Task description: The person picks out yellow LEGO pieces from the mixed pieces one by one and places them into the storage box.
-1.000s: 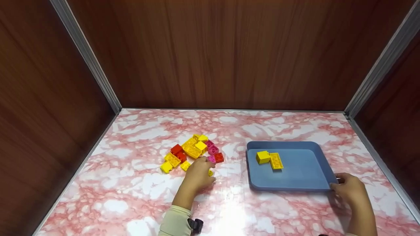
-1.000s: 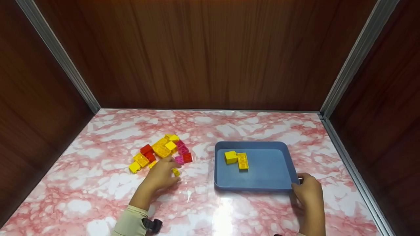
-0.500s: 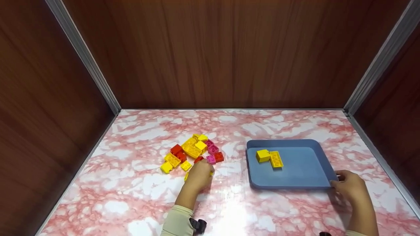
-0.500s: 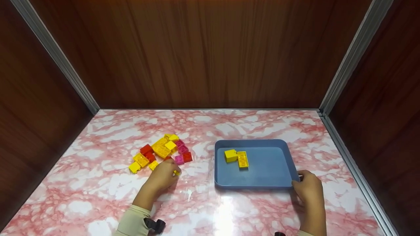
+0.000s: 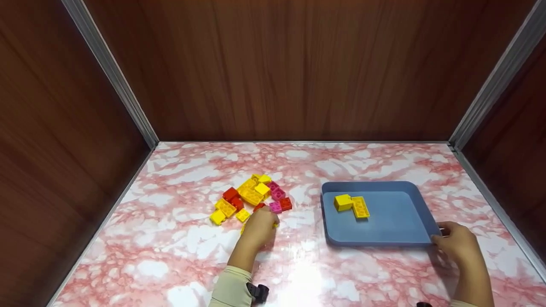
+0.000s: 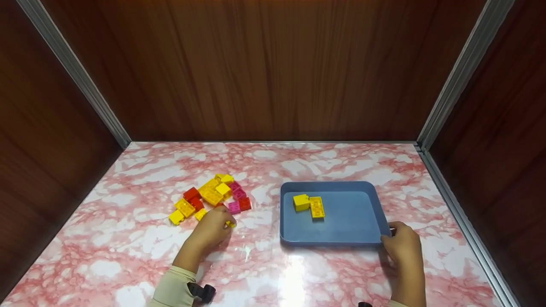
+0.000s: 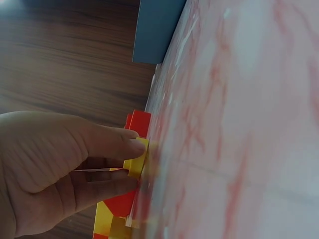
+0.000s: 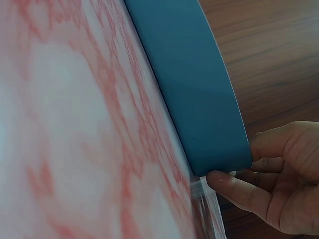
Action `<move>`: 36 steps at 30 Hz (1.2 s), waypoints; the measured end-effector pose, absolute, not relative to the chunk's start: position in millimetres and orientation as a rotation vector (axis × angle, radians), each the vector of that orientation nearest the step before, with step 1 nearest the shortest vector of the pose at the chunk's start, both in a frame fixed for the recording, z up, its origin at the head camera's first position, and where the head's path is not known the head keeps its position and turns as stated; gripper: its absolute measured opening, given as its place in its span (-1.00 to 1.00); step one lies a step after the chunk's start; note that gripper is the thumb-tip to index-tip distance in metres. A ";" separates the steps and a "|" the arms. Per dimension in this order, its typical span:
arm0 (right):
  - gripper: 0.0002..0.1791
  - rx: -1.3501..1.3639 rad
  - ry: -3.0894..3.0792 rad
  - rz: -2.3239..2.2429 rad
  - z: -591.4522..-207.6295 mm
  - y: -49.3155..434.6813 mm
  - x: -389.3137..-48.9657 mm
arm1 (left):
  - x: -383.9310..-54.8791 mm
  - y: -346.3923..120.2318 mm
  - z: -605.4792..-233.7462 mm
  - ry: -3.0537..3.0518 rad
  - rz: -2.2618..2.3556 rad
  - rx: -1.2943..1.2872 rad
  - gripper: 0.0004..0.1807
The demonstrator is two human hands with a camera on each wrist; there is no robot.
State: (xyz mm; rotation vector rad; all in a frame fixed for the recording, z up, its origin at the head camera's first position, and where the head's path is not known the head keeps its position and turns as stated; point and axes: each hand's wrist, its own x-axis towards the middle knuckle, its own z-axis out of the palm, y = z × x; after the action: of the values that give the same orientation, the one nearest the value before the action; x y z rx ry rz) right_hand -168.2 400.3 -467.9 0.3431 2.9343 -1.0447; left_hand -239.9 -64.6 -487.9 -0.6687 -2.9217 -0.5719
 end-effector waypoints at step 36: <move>-0.41 0.338 2.924 -1.049 -467.4 401.2 -169.4 | -222.3 12.6 -439.8 -2.553 -0.461 -1.246 -0.89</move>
State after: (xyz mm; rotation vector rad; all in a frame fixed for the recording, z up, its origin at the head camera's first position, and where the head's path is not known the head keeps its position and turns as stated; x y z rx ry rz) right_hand -169.4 401.2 -467.4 0.3377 2.9237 -1.0489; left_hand -222.3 12.6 -439.8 -1.2460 -2.5531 -0.4606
